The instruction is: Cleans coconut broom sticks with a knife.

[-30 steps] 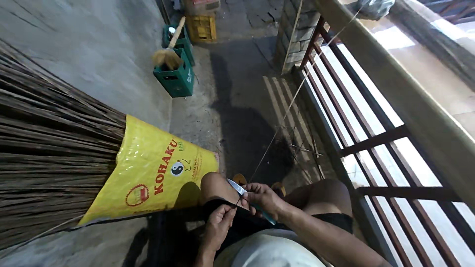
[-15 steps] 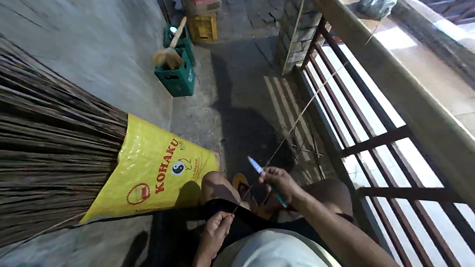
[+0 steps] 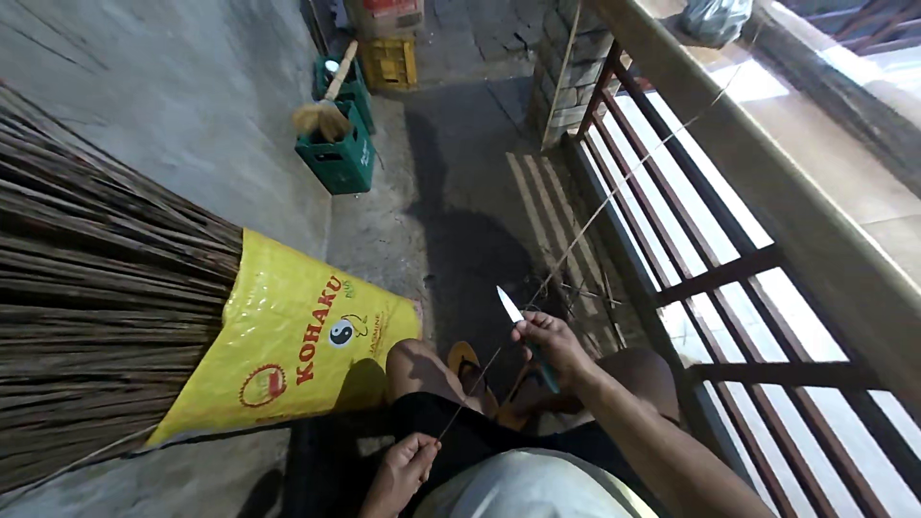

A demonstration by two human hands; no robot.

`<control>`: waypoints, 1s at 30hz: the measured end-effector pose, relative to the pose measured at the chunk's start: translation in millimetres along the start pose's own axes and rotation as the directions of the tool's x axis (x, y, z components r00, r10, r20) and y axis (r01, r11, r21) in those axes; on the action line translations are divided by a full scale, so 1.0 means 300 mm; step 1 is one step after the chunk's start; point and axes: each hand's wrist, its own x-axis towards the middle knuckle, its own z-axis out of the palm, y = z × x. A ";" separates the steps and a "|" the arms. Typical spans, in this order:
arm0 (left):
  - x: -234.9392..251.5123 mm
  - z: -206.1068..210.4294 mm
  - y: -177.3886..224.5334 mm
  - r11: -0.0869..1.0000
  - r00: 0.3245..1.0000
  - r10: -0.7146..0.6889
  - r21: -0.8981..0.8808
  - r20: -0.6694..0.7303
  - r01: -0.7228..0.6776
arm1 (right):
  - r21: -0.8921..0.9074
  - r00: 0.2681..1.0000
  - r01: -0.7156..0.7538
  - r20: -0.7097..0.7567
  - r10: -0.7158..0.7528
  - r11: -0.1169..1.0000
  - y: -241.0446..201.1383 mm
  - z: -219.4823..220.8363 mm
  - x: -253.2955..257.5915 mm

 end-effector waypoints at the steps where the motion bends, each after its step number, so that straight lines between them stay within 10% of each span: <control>1: 0.009 0.002 0.006 0.999 1.000 -0.007 0.049 0.016 0.006 | -0.007 1.000 0.006 0.023 -0.005 1.000 0.011 0.014 -0.010; 10: 0.088 0.154 0.149 0.964 0.955 0.267 0.055 -0.132 -0.262 | -0.048 0.949 -0.034 0.312 0.047 0.998 0.123 0.112 -0.047; 30: -0.020 0.002 0.080 0.966 0.988 0.054 -0.259 0.143 -0.015 | -0.018 0.984 0.013 0.177 -0.010 1.000 -0.006 -0.022 0.003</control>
